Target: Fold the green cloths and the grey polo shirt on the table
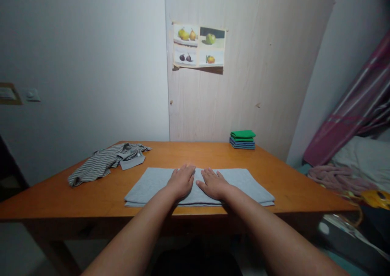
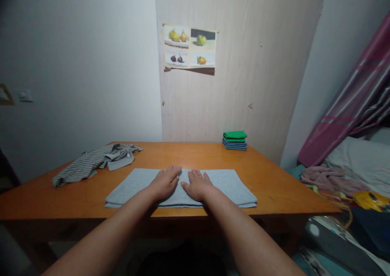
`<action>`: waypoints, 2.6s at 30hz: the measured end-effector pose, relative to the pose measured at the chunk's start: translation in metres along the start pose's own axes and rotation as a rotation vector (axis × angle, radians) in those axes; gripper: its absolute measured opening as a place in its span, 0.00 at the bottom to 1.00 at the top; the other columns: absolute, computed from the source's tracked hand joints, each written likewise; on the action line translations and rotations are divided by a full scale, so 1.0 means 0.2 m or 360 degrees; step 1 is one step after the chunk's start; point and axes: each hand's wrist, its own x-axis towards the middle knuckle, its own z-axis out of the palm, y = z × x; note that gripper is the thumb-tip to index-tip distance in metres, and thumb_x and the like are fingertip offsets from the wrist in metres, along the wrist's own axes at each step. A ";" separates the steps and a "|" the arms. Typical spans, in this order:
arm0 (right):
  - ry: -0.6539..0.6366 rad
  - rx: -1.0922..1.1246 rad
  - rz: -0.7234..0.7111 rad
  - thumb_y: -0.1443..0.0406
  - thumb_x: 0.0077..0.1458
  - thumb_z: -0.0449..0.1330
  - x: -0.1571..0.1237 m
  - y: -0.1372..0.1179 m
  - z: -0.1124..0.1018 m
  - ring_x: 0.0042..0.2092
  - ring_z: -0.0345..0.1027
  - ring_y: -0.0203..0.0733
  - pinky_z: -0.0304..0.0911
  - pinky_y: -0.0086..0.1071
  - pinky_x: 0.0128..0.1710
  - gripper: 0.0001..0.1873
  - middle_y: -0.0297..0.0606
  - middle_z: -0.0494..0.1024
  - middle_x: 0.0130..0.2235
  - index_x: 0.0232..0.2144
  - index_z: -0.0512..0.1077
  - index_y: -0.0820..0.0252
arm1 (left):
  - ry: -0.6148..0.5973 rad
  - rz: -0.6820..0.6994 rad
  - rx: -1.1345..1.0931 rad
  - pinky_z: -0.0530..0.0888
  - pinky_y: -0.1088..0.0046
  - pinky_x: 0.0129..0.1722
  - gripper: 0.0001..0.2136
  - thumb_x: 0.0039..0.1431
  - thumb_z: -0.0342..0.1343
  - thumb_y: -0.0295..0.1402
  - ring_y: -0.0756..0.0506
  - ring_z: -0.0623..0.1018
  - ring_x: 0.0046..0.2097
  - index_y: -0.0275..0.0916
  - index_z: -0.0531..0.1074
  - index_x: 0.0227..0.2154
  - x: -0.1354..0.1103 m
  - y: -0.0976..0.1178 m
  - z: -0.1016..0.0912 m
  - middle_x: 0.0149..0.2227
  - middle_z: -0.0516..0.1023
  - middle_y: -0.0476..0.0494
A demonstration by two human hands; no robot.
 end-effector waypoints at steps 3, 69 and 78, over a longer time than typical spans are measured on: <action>-0.0007 -0.0004 0.0000 0.44 0.65 0.36 0.00 0.00 0.00 0.73 0.28 0.49 0.28 0.51 0.69 0.44 0.48 0.40 0.73 0.72 0.43 0.68 | -0.0099 0.0006 0.0020 0.52 0.44 0.67 0.24 0.68 0.39 0.37 0.37 0.54 0.71 0.46 0.58 0.66 0.01 -0.01 0.01 0.70 0.58 0.44; 0.0180 -0.0062 -0.0052 0.47 0.66 0.37 0.09 -0.04 0.11 0.73 0.36 0.50 0.35 0.50 0.69 0.41 0.47 0.46 0.73 0.71 0.46 0.66 | -0.0012 -0.0687 0.0309 0.55 0.52 0.66 0.41 0.63 0.33 0.61 0.32 0.53 0.71 0.31 0.56 0.66 -0.26 -0.40 -0.11 0.70 0.55 0.25; 0.0193 -0.0052 -0.0051 0.47 0.66 0.37 0.08 -0.05 0.10 0.73 0.37 0.50 0.36 0.50 0.69 0.40 0.46 0.47 0.72 0.71 0.48 0.67 | -0.0038 -0.0622 0.0305 0.62 0.51 0.62 0.37 0.64 0.33 0.60 0.32 0.66 0.65 0.37 0.67 0.59 -0.23 -0.46 -0.22 0.64 0.67 0.29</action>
